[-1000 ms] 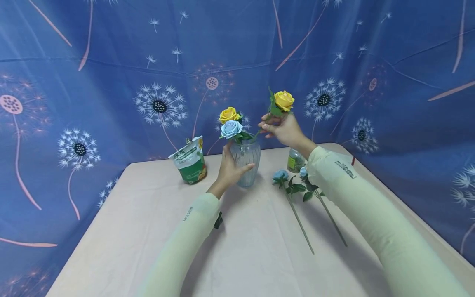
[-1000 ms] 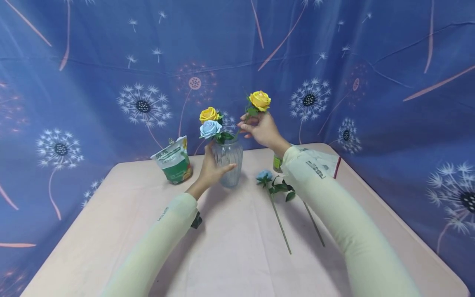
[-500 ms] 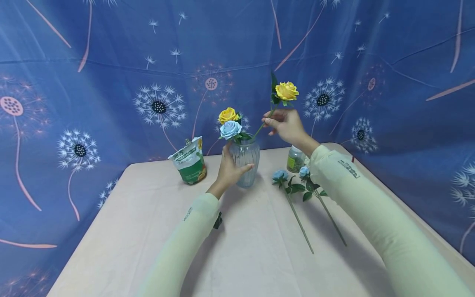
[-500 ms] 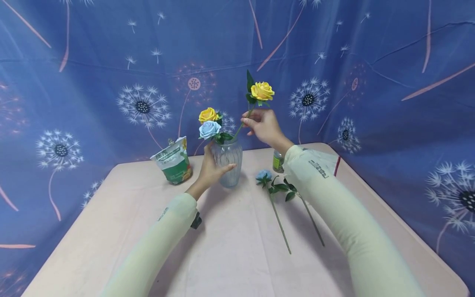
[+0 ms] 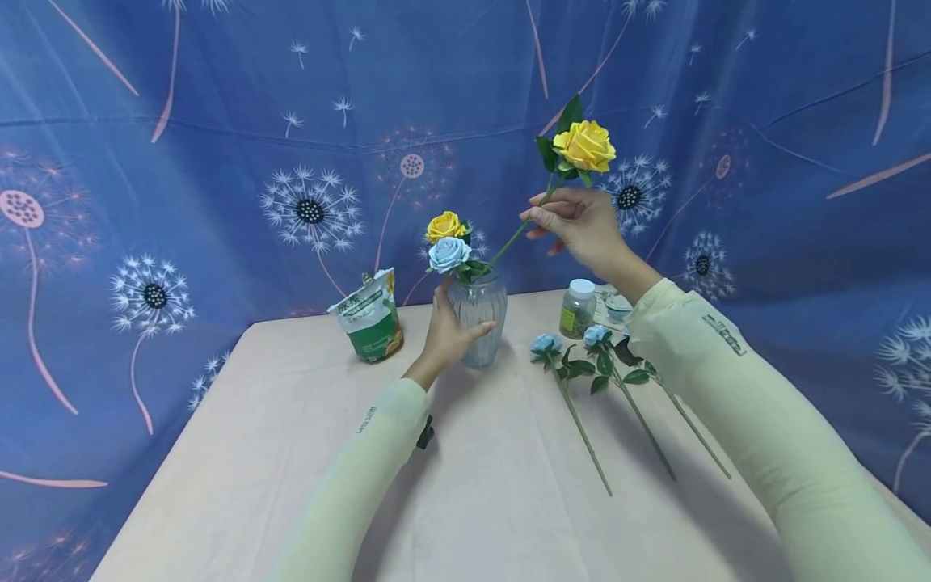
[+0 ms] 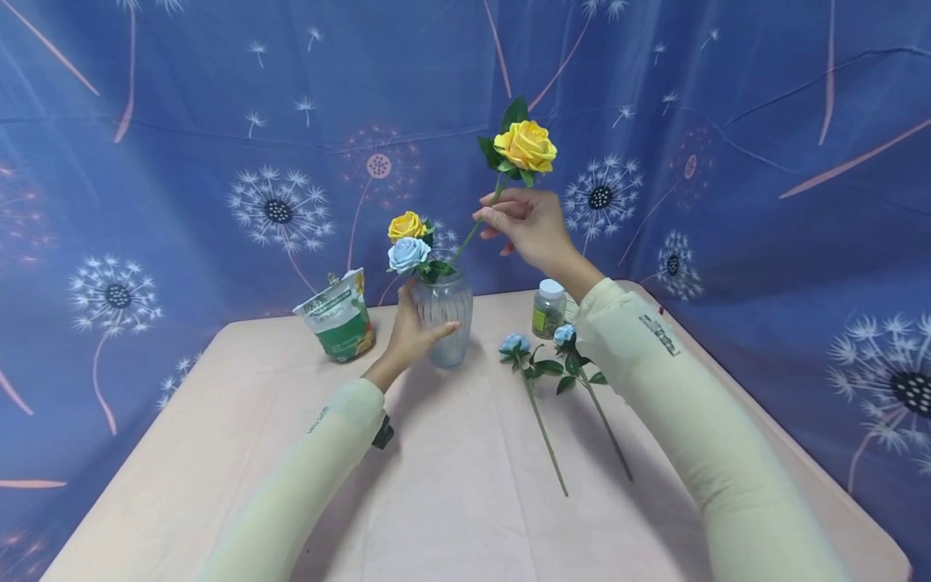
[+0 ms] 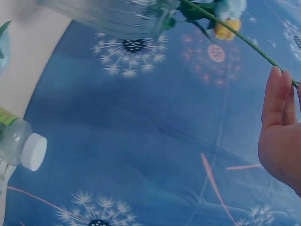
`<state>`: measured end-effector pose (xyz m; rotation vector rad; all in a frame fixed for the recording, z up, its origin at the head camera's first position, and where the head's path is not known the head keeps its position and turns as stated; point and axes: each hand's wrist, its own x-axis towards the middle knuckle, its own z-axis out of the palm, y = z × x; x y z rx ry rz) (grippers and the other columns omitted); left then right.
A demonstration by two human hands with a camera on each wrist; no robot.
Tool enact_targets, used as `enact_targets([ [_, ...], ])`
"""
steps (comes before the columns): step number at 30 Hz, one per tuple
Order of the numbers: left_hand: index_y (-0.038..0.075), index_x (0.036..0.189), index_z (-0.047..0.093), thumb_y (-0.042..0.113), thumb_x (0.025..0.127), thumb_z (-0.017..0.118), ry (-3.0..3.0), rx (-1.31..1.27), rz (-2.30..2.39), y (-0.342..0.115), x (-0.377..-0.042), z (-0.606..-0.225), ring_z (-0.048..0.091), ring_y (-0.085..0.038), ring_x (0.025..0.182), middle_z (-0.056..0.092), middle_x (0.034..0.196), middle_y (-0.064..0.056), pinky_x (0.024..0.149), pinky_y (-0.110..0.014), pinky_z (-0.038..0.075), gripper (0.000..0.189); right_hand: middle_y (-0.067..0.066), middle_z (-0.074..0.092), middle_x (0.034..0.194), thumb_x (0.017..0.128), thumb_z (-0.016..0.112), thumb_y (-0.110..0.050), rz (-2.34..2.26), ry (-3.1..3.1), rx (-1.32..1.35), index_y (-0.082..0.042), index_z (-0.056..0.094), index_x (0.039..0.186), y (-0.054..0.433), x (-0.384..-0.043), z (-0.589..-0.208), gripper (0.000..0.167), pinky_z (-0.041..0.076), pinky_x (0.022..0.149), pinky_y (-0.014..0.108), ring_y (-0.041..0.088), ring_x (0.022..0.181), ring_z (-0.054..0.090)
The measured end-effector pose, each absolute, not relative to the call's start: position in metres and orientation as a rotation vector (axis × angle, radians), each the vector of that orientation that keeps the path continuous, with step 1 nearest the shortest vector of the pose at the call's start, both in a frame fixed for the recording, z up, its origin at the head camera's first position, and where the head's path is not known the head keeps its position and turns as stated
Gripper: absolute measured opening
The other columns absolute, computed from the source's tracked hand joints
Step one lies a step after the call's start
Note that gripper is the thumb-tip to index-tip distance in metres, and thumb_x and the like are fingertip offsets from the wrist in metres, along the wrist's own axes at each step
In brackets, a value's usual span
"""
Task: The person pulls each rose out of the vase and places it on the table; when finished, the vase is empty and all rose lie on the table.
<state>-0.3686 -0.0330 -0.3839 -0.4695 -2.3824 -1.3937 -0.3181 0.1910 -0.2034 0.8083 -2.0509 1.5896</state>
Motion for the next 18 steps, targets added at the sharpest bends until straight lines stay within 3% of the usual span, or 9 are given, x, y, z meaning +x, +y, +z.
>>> enact_targets([
  [8, 0.020, 0.156, 0.008, 0.038, 0.076, 0.087, -2.373, -0.475, -1.396, -0.032, -0.368, -0.385, 0.030, -0.034, 0.144, 0.025, 0.156, -0.016, 0.114, -0.052, 0.030, 0.114, -0.001, 0.076, 0.090, 0.089, 0.075, -0.012, 1.563, -1.893, 0.725, -0.003, 0.077, 0.103, 0.192, -0.295, -0.197, 0.017, 0.055, 0.052, 0.025, 0.014, 0.082, 0.073],
  [18, 0.019, 0.156, 0.009, 0.036, 0.076, 0.087, -2.367, -0.472, -1.407, -0.032, -0.368, -0.385, 0.031, -0.035, 0.143, 0.028, 0.155, -0.017, 0.114, -0.052, 0.030, 0.114, 0.003, 0.076, 0.086, 0.087, 0.076, -0.005, 1.722, -1.734, 0.731, -0.002, 0.074, 0.102, 0.188, -0.272, -0.213, 0.015, 0.053, 0.049, 0.023, 0.013, 0.077, 0.073],
])
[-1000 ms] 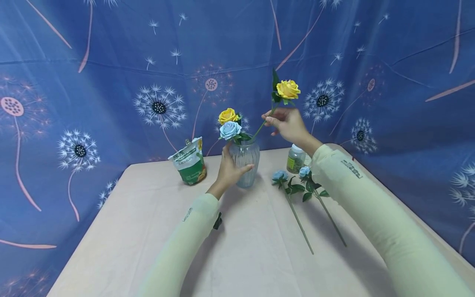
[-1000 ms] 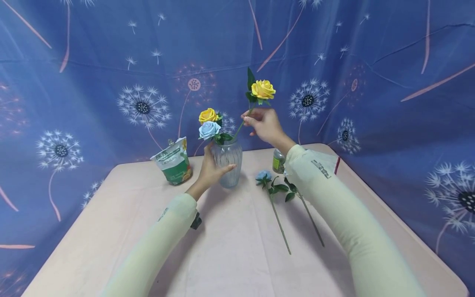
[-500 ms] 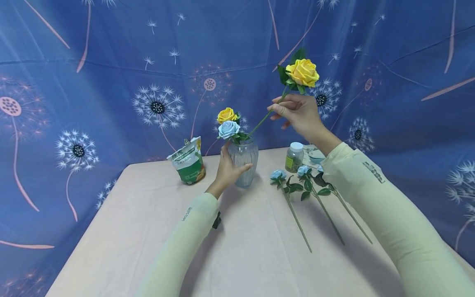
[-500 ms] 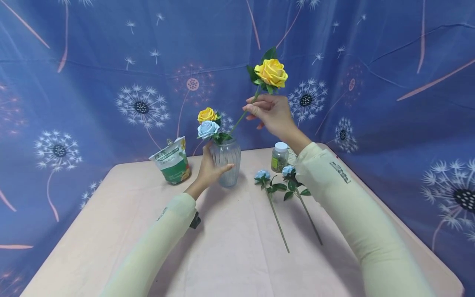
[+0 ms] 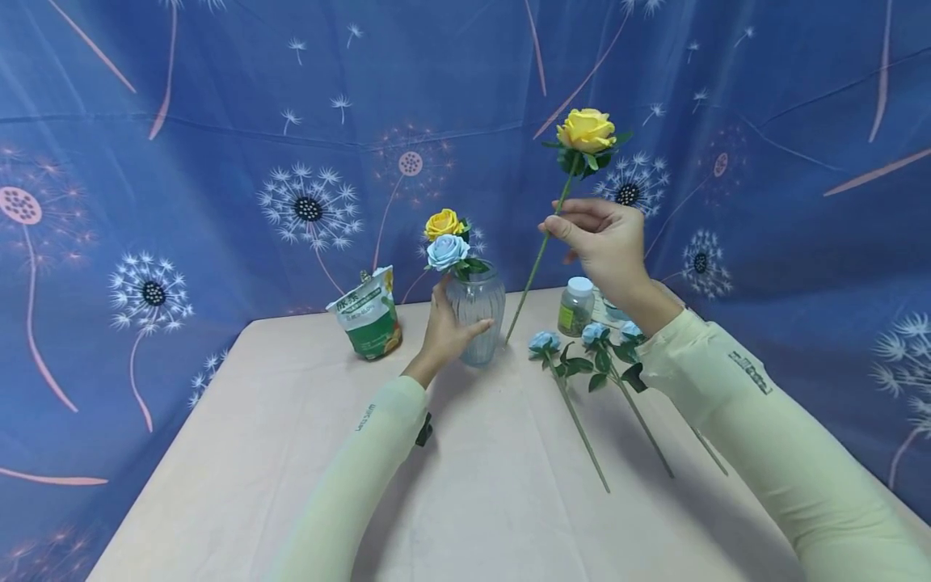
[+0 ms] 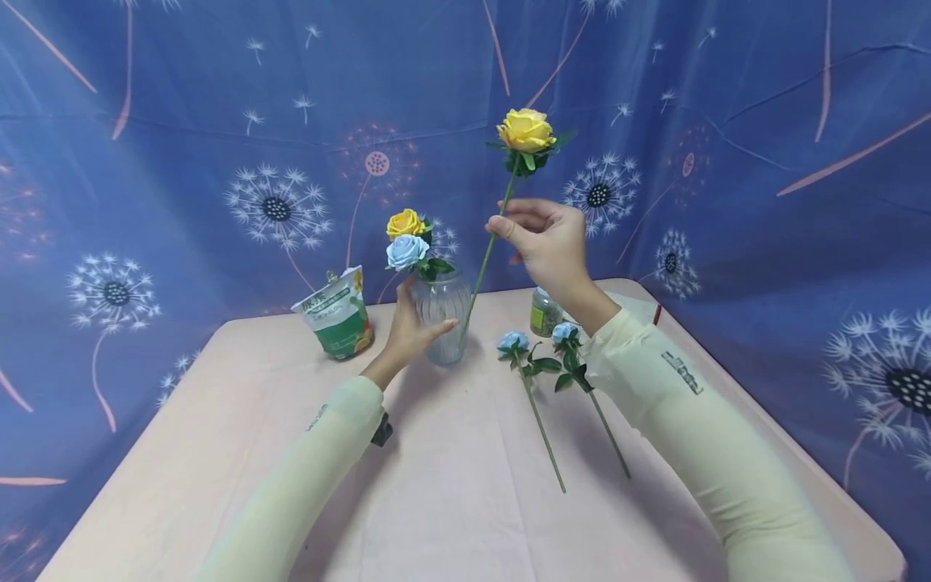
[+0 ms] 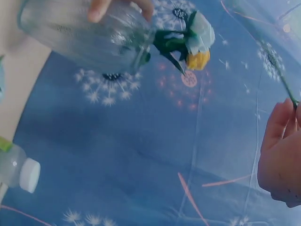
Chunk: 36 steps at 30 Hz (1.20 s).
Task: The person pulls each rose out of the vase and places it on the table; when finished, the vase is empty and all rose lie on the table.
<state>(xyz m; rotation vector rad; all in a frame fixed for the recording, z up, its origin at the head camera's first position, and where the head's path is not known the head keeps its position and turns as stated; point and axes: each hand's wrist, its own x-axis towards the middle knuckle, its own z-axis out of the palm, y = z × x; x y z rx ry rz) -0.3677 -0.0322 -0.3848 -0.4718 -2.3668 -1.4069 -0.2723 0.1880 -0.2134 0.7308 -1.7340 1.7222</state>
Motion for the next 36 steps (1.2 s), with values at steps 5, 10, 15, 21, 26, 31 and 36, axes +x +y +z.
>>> enact_targets([
  [5, 0.019, 0.157, 0.009, 0.035, 0.075, 0.088, -2.371, -0.466, -1.413, -0.033, -0.368, -0.384, 0.031, -0.036, 0.143, 0.027, 0.154, -0.017, 0.114, -0.053, 0.030, 0.115, 0.004, 0.076, 0.086, 0.088, 0.073, -0.003, 1.817, -1.772, 0.730, 0.001, 0.072, 0.106, 0.190, -0.267, -0.233, 0.018, 0.053, 0.048, 0.023, 0.014, 0.074, 0.073],
  [10, 0.019, 0.157, 0.009, 0.035, 0.075, 0.088, -2.365, -0.468, -1.402, -0.032, -0.368, -0.384, 0.032, -0.036, 0.143, 0.028, 0.154, -0.017, 0.114, -0.053, 0.030, 0.115, 0.002, 0.076, 0.086, 0.090, 0.073, -0.007, 1.807, -1.892, 0.650, 0.001, 0.071, 0.111, 0.194, -0.264, -0.256, 0.023, 0.054, 0.049, 0.026, 0.014, 0.072, 0.072],
  [15, 0.020, 0.156, 0.009, 0.037, 0.076, 0.088, -2.361, -0.476, -1.404, -0.032, -0.369, -0.383, 0.033, -0.035, 0.142, 0.029, 0.153, -0.017, 0.114, -0.052, 0.031, 0.114, -0.001, 0.076, 0.087, 0.090, 0.073, -0.009, 1.822, -2.009, 0.595, 0.001, 0.068, 0.112, 0.200, -0.261, -0.275, 0.025, 0.054, 0.049, 0.025, 0.012, 0.072, 0.072],
  [21, 0.019, 0.157, 0.009, 0.038, 0.075, 0.087, -2.361, -0.478, -1.398, -0.033, -0.370, -0.385, 0.031, -0.035, 0.144, 0.027, 0.155, -0.017, 0.114, -0.053, 0.031, 0.115, -0.005, 0.076, 0.089, 0.091, 0.072, -0.010, 1.777, -2.192, 0.547, 0.007, 0.063, 0.120, 0.208, -0.260, -0.299, 0.034, 0.056, 0.051, 0.026, 0.010, 0.073, 0.072],
  [26, 0.019, 0.158, 0.008, 0.039, 0.077, 0.086, -2.362, -0.488, -1.396, -0.034, -0.371, -0.386, 0.029, -0.035, 0.144, 0.026, 0.155, -0.016, 0.114, -0.052, 0.030, 0.115, -0.002, 0.076, 0.095, 0.091, 0.073, -0.014, 1.802, -2.342, 0.428, 0.006, 0.060, 0.125, 0.212, -0.260, -0.315, 0.041, 0.057, 0.056, 0.029, 0.009, 0.077, 0.072],
  [31, 0.017, 0.158, 0.009, 0.038, 0.076, 0.087, -2.352, -0.484, -1.387, -0.034, -0.370, -0.386, 0.030, -0.036, 0.144, 0.027, 0.155, -0.017, 0.114, -0.053, 0.031, 0.116, 0.009, 0.075, 0.103, 0.090, 0.074, -0.012, 1.882, -2.472, 0.344, 0.007, 0.058, 0.127, 0.212, -0.263, -0.327, 0.044, 0.058, 0.058, 0.032, 0.012, 0.077, 0.072],
  [36, 0.017, 0.158, 0.008, 0.038, 0.075, 0.088, -2.365, -0.478, -1.376, -0.033, -0.369, -0.386, 0.030, -0.036, 0.144, 0.025, 0.156, -0.018, 0.114, -0.054, 0.030, 0.117, 0.006, 0.075, 0.102, 0.090, 0.074, -0.008, 1.971, -2.565, 0.263, 0.007, 0.055, 0.131, 0.216, -0.266, -0.338, 0.048, 0.058, 0.059, 0.031, 0.012, 0.078, 0.072],
])
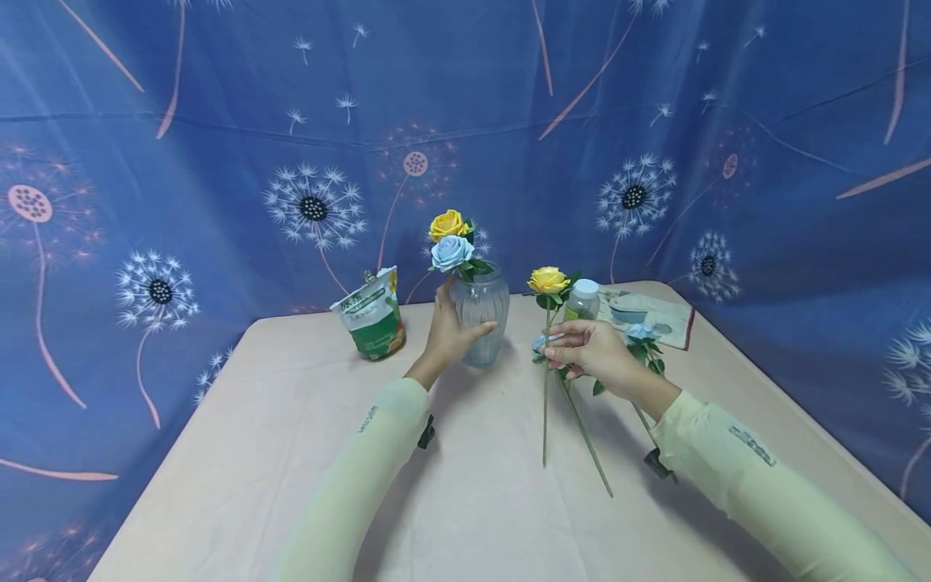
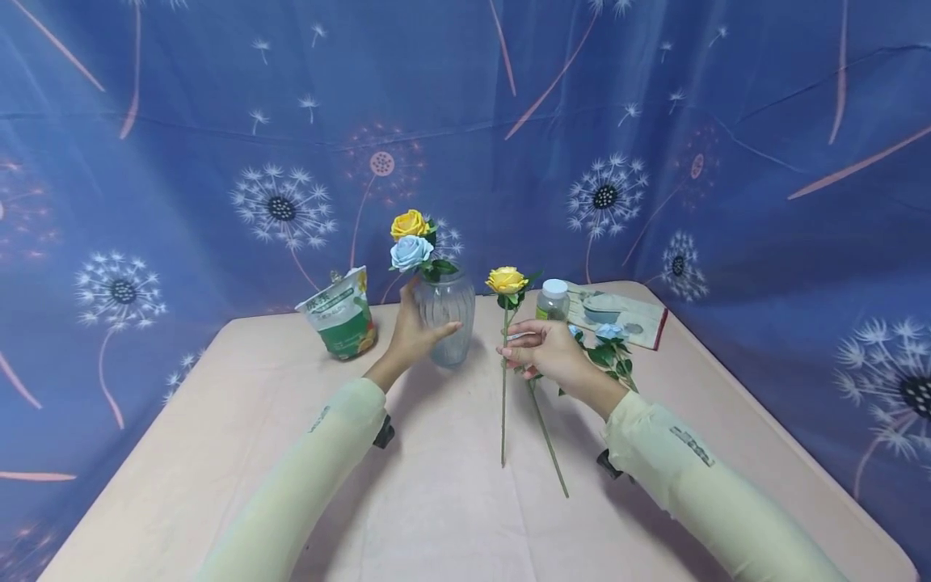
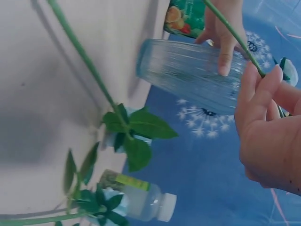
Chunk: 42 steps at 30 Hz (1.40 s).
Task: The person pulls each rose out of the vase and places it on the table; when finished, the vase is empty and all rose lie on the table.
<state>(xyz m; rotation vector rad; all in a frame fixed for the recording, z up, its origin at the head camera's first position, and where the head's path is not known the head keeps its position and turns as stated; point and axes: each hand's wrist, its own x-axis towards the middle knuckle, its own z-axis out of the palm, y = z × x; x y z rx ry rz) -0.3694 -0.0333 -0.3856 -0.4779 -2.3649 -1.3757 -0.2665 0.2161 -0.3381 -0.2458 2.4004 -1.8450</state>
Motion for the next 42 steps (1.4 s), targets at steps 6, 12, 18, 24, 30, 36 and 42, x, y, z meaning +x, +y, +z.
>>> enact_targets([
  [6, 0.017, 0.158, 0.007, 0.038, 0.075, 0.088, -2.377, -0.470, -1.375, -0.032, -0.369, -0.387, 0.029, -0.035, 0.144, 0.025, 0.156, -0.017, 0.114, -0.053, 0.030, 0.117, 0.012, 0.073, 0.109, 0.092, 0.070, -0.006, -1.808, 2.267, -0.203, 0.008, 0.050, 0.134, 0.223, -0.271, -0.347, 0.049, 0.057, 0.059, 0.028, 0.018, 0.083, 0.072],
  [12, 0.017, 0.159, 0.007, 0.040, 0.076, 0.086, -2.389, -0.480, -1.361, -0.031, -0.369, -0.386, 0.029, -0.035, 0.145, 0.024, 0.157, -0.017, 0.114, -0.054, 0.030, 0.117, 0.013, 0.073, 0.110, 0.091, 0.071, -0.007, -1.747, 2.178, -0.148, 0.009, 0.048, 0.136, 0.228, -0.278, -0.355, 0.053, 0.053, 0.055, 0.024, 0.017, 0.080, 0.071],
  [18, 0.016, 0.158, 0.007, 0.042, 0.076, 0.086, -2.380, -0.490, -1.361, -0.032, -0.370, -0.387, 0.028, -0.035, 0.145, 0.024, 0.157, -0.017, 0.114, -0.053, 0.031, 0.117, 0.014, 0.073, 0.101, 0.091, 0.069, -0.005, -1.597, 2.154, -0.115, 0.009, 0.047, 0.137, 0.229, -0.289, -0.362, 0.054, 0.049, 0.050, 0.022, 0.014, 0.072, 0.069],
  [24, 0.019, 0.157, 0.008, 0.038, 0.076, 0.087, -2.361, -0.467, -1.385, -0.035, -0.369, -0.388, 0.031, -0.033, 0.143, 0.026, 0.155, -0.016, 0.114, -0.051, 0.032, 0.114, 0.023, 0.070, 0.107, 0.088, 0.071, -0.001, -1.504, 2.198, -0.086, 0.009, 0.051, 0.133, 0.222, -0.300, -0.364, 0.050, 0.049, 0.049, 0.021, 0.016, 0.067, 0.070],
  [30, 0.014, 0.157, 0.008, 0.037, 0.077, 0.086, -2.364, -0.498, -1.378, -0.035, -0.367, -0.387, 0.030, -0.034, 0.144, 0.025, 0.155, -0.018, 0.115, -0.050, 0.030, 0.114, 0.021, 0.070, 0.094, 0.085, 0.071, 0.003, -1.418, 2.286, -0.041, 0.009, 0.055, 0.128, 0.212, -0.303, -0.368, 0.046, 0.051, 0.050, 0.020, 0.018, 0.065, 0.071],
  [36, 0.014, 0.157, 0.006, 0.038, 0.078, 0.085, -2.387, -0.492, -1.332, -0.035, -0.368, -0.388, 0.029, -0.036, 0.144, 0.025, 0.155, -0.019, 0.114, -0.052, 0.030, 0.114, 0.016, 0.069, 0.089, 0.085, 0.069, 0.005, -1.413, 2.338, -0.023, 0.009, 0.056, 0.125, 0.203, -0.303, -0.369, 0.043, 0.054, 0.051, 0.021, 0.016, 0.060, 0.069],
  [42, 0.014, 0.158, 0.006, 0.038, 0.078, 0.086, -2.399, -0.486, -1.321, -0.034, -0.367, -0.388, 0.031, -0.038, 0.143, 0.026, 0.155, -0.019, 0.113, -0.054, 0.032, 0.115, 0.017, 0.069, 0.093, 0.085, 0.069, 0.004, -1.459, 2.358, 0.007, 0.010, 0.055, 0.127, 0.197, -0.303, -0.372, 0.045, 0.053, 0.048, 0.021, 0.014, 0.057, 0.068],
])
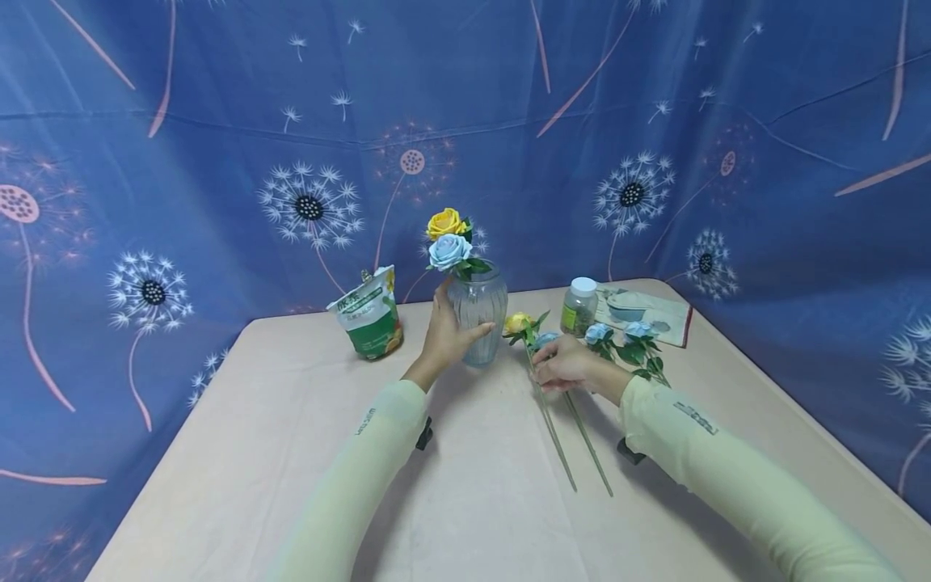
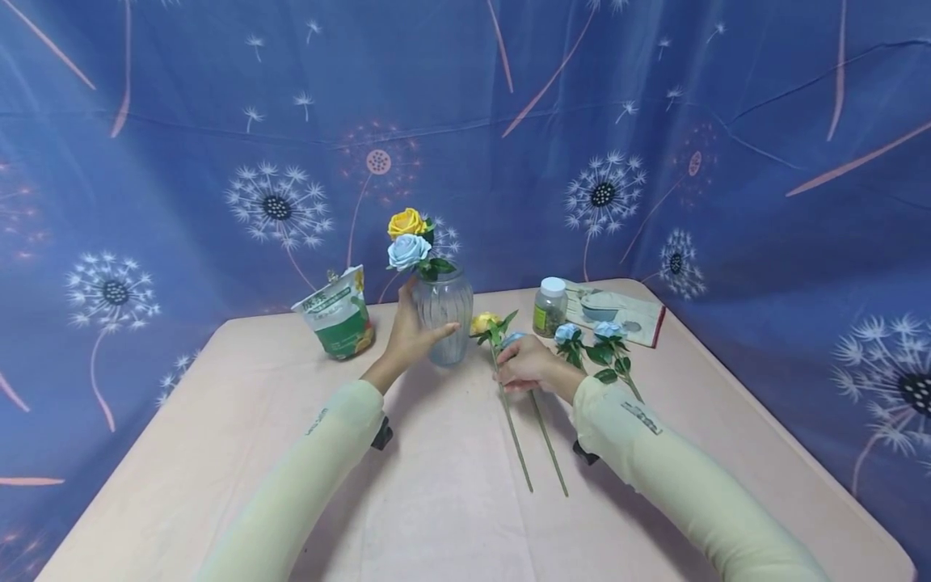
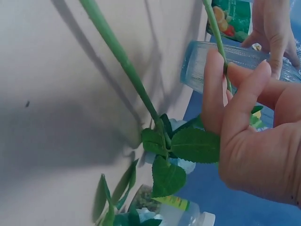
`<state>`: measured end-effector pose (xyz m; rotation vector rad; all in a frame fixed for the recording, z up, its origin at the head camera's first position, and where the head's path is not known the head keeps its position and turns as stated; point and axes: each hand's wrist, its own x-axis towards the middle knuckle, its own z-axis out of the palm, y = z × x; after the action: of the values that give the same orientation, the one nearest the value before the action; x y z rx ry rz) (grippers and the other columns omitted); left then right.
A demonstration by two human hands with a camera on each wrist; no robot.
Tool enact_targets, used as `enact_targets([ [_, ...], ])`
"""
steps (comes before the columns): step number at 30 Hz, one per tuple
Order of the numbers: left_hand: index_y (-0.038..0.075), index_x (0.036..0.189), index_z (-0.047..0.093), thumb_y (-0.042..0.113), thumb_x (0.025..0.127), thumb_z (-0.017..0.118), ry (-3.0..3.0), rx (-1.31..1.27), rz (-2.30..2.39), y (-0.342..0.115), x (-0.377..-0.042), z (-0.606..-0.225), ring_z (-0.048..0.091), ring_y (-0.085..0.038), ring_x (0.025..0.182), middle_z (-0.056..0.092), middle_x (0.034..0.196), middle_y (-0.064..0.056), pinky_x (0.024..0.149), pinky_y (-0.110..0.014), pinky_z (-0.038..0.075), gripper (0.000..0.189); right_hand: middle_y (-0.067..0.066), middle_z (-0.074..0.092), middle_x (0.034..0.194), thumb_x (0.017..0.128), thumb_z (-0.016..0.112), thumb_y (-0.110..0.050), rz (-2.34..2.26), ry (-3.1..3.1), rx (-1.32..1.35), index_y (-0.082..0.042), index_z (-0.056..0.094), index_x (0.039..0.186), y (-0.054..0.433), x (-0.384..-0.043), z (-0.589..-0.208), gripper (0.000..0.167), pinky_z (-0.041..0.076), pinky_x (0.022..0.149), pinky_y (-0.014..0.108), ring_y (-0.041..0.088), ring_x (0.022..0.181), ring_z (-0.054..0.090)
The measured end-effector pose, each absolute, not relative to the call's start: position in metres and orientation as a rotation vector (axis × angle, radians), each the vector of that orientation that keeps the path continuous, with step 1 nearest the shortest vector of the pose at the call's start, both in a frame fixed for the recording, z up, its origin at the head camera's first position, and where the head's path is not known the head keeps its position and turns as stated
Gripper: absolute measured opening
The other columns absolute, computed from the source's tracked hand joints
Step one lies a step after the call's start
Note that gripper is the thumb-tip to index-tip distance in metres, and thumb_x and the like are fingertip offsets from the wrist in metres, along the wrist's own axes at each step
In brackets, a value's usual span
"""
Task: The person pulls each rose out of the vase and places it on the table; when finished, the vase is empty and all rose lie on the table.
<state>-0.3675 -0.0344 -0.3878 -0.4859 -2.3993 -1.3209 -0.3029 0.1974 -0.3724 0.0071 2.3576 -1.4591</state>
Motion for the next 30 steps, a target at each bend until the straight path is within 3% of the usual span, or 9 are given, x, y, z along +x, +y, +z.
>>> enact_targets([
  [7, 0.015, 0.158, 0.006, 0.040, 0.078, 0.085, -2.430, -0.459, -1.315, -0.034, -0.366, -0.387, 0.033, -0.039, 0.142, 0.026, 0.155, -0.020, 0.110, -0.055, 0.035, 0.115, 0.013, 0.069, 0.084, 0.084, 0.068, 0.005, -1.418, 2.309, 0.014, 0.010, 0.056, 0.124, 0.199, -0.304, -0.381, 0.042, 0.056, 0.052, 0.024, 0.013, 0.057, 0.067],
  [14, 0.017, 0.158, 0.005, 0.041, 0.077, 0.085, -2.437, -0.455, -1.307, -0.035, -0.366, -0.387, 0.032, -0.039, 0.142, 0.025, 0.156, -0.019, 0.111, -0.055, 0.034, 0.116, 0.012, 0.072, 0.077, 0.084, 0.070, 0.004, -1.330, 2.341, -0.013, 0.007, 0.062, 0.119, 0.201, -0.304, -0.388, 0.036, 0.050, 0.046, 0.018, 0.012, 0.056, 0.067],
  [30, 0.019, 0.158, 0.005, 0.040, 0.077, 0.086, -2.433, -0.450, -1.337, -0.035, -0.369, -0.388, 0.033, -0.037, 0.142, 0.025, 0.156, -0.018, 0.111, -0.054, 0.035, 0.117, 0.010, 0.075, 0.089, 0.085, 0.070, 0.003, -1.286, 2.410, 0.022, 0.008, 0.061, 0.121, 0.226, -0.309, -0.396, 0.037, 0.046, 0.046, 0.017, 0.014, 0.063, 0.071],
])
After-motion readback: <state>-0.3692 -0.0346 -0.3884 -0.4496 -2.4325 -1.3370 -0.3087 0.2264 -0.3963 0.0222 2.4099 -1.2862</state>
